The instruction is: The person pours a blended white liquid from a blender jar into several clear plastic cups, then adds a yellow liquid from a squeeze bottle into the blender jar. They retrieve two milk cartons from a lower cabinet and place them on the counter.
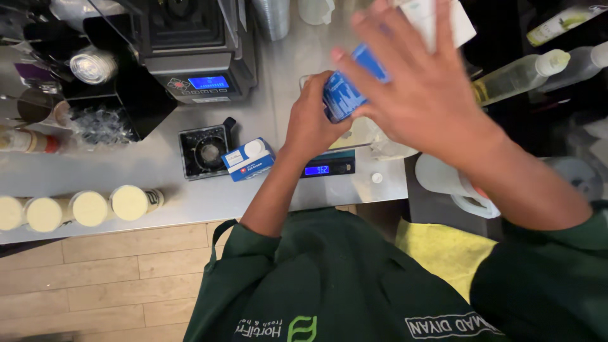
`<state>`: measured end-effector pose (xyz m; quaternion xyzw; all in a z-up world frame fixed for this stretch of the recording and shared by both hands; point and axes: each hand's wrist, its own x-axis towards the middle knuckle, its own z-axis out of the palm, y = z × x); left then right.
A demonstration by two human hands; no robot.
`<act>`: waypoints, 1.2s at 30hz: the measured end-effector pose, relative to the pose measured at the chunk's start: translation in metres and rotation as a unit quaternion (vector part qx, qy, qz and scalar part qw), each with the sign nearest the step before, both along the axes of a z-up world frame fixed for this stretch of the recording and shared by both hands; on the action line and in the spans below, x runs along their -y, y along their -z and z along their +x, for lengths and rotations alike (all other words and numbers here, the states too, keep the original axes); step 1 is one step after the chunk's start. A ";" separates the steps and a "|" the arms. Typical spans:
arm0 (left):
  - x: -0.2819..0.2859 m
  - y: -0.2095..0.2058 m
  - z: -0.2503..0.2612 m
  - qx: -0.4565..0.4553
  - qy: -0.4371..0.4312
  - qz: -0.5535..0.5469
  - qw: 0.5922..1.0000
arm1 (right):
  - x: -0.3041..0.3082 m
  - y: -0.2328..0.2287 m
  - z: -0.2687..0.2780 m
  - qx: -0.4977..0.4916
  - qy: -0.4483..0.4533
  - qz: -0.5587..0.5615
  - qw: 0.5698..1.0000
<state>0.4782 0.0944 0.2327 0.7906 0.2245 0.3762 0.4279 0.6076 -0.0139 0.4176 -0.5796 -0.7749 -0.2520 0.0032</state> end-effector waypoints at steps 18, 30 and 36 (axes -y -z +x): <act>0.019 -0.002 -0.012 0.004 -0.053 -0.034 0.998 | 0.030 0.068 0.058 -0.409 0.000 0.170 0.897; 0.023 -0.007 -0.014 0.017 -0.060 0.010 0.998 | 0.030 0.066 0.063 -0.448 -0.037 0.158 0.879; 0.025 -0.006 -0.017 0.011 -0.063 0.024 0.998 | 0.032 0.073 0.062 -0.556 -0.042 0.136 0.819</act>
